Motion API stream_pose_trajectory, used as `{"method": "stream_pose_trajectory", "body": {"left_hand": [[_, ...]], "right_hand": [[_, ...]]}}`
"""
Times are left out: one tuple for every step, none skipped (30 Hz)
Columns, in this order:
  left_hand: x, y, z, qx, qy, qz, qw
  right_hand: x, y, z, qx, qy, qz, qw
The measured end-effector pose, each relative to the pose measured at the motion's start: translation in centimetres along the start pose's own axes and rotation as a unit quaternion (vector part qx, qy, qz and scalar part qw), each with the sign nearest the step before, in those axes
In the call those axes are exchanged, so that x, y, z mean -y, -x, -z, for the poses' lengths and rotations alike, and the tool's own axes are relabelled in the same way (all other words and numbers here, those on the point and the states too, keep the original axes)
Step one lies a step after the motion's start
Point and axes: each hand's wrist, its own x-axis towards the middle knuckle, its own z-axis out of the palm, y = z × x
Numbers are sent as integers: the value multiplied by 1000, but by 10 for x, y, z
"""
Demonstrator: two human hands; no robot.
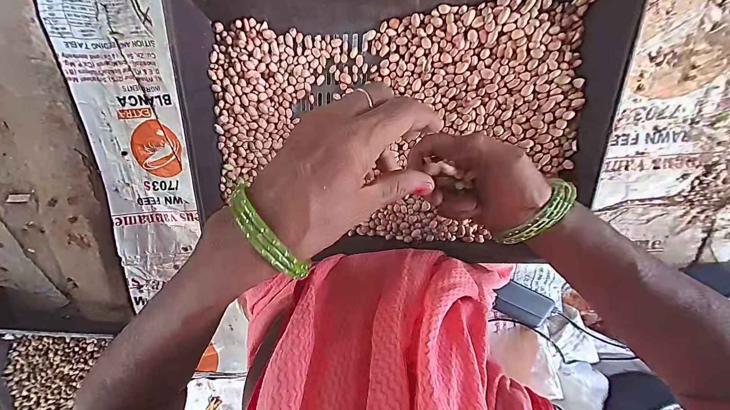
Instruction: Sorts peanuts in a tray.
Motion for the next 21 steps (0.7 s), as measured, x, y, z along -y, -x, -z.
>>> {"method": "stream_pose_trajectory", "body": {"left_hand": [[-1, 3, 1, -1, -10, 7, 1000], [3, 9, 0, 10, -28, 29, 999], [10, 17, -4, 41, -45, 64, 996], [18, 26, -11, 93, -56, 103, 989], [26, 36, -21, 144, -61, 134, 979], [35, 46, -34, 173, -67, 145, 972], [42, 56, -49, 179, -81, 143, 970], [47, 64, -62, 167, -96, 134, 972], [51, 69, -72, 145, -107, 123, 976], [51, 71, -78, 128, -112, 122, 978], [50, 70, -79, 129, -107, 137, 976], [47, 68, -77, 143, -94, 158, 972], [46, 64, -73, 164, -73, 179, 967], [44, 59, -69, 195, -52, 206, 957], [44, 56, -66, 213, -45, 220, 951], [44, 53, -63, 226, -40, 229, 946], [45, 52, -61, 225, -39, 235, 945], [48, 52, -58, 199, -40, 236, 950], [51, 53, -52, 165, -48, 241, 955], [54, 53, -42, 130, -50, 254, 957], [56, 53, -31, 90, -55, 260, 960]], "right_hand": [[-3, -1, -3, 10, -23, -5, 1000], [-4, -2, -6, 6, -31, -16, 999], [-4, -1, -10, -15, -27, -30, 999], [-5, -1, -13, -40, -18, -34, 998], [-7, 0, -17, -60, 2, -28, 998], [-11, -1, -19, -68, 43, -10, 997], [-17, -2, -22, -73, 118, 22, 990], [-23, -2, -23, -75, 231, 63, 968], [-28, -3, -24, -68, 361, 97, 925], [-33, -7, -26, -56, 481, 129, 865], [-37, -10, -29, -37, 572, 142, 807], [-36, -13, -34, -7, 642, 124, 757], [-32, -15, -39, 30, 697, 89, 711], [-27, -19, -44, 65, 738, 40, 671], [-25, -23, -49, 85, 763, 7, 640], [-27, -25, -51, 88, 782, 9, 617], [-30, -26, -51, 88, 794, 19, 602], [-34, -25, -49, 80, 802, 51, 590], [-39, -25, -45, 71, 805, 92, 581], [-44, -23, -41, 61, 806, 134, 573], [-47, -22, -37, 57, 806, 163, 566]]}}
